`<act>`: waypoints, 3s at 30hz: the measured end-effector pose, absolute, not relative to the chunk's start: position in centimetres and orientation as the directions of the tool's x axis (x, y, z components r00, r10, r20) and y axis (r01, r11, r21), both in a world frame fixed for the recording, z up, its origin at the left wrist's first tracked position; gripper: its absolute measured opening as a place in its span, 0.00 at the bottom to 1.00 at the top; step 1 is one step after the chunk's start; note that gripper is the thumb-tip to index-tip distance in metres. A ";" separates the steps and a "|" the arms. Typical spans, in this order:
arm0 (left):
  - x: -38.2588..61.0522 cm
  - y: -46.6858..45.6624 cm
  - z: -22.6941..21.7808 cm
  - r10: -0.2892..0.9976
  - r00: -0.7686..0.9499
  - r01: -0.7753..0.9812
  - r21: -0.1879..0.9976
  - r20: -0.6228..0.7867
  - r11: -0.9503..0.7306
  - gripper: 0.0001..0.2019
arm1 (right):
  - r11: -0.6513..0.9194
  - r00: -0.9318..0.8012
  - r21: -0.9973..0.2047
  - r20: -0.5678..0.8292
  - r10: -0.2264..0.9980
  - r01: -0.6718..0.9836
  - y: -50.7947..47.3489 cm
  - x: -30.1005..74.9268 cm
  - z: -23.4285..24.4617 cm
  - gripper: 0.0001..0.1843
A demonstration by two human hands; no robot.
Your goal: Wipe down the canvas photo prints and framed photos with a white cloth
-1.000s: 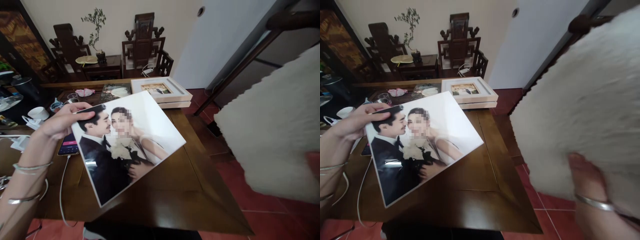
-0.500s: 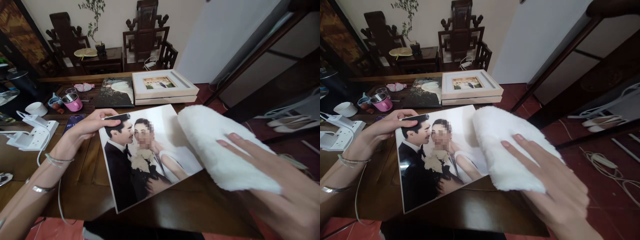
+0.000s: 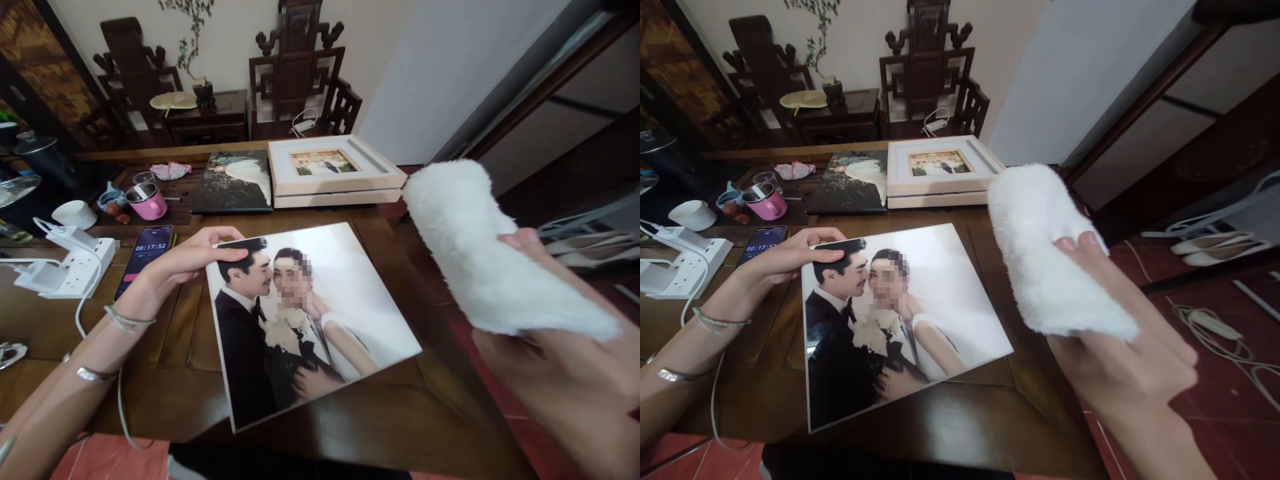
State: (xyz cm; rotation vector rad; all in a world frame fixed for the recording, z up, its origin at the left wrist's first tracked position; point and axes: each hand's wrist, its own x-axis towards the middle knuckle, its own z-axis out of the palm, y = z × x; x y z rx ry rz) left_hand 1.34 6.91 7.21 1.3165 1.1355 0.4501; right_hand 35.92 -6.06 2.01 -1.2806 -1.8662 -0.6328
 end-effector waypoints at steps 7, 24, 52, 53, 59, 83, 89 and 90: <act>1.5 8.5 6.8 0.808 0.442 0.397 0.893 -0.389 0.213 0.18 | 0.695 -0.479 -0.071 0.674 0.562 0.715 -6.4 33.9 0.9 0.13; 2.4 8.8 4.6 0.960 0.278 0.927 0.251 0.038 -0.279 0.25 | 0.646 -0.479 -0.173 0.536 0.695 0.744 -6.9 32.4 -1.8 0.29; 3.6 -0.2 0.8 0.896 0.408 0.863 0.248 0.174 -0.441 0.25 | 0.650 -0.471 -0.202 0.539 0.699 0.733 -7.0 32.5 -1.7 0.29; 3.5 -0.2 0.7 0.896 0.407 0.863 0.247 0.178 -0.441 0.25 | 0.647 -0.471 -0.200 0.536 0.701 0.736 -7.0 32.5 -1.7 0.29; 3.5 -0.1 0.5 0.894 0.418 0.858 0.253 0.162 -0.447 0.24 | 0.648 -0.476 -0.203 0.527 0.704 0.734 -7.0 32.5 -1.7 0.29; 3.7 1.8 1.9 0.889 0.455 0.856 0.300 -0.051 -0.421 0.32 | 0.666 -0.477 -0.177 0.568 0.670 0.724 -6.9 32.3 -1.0 0.31; 3.6 1.6 1.2 0.895 0.445 0.846 0.310 0.038 -0.434 0.30 | 0.677 -0.473 -0.216 0.569 0.673 0.703 -7.0 32.5 -1.1 0.25; 3.6 1.6 1.0 0.898 0.436 0.843 0.320 0.063 -0.432 0.29 | 0.696 -0.481 -0.225 0.578 0.659 0.682 -6.7 32.6 -0.9 0.21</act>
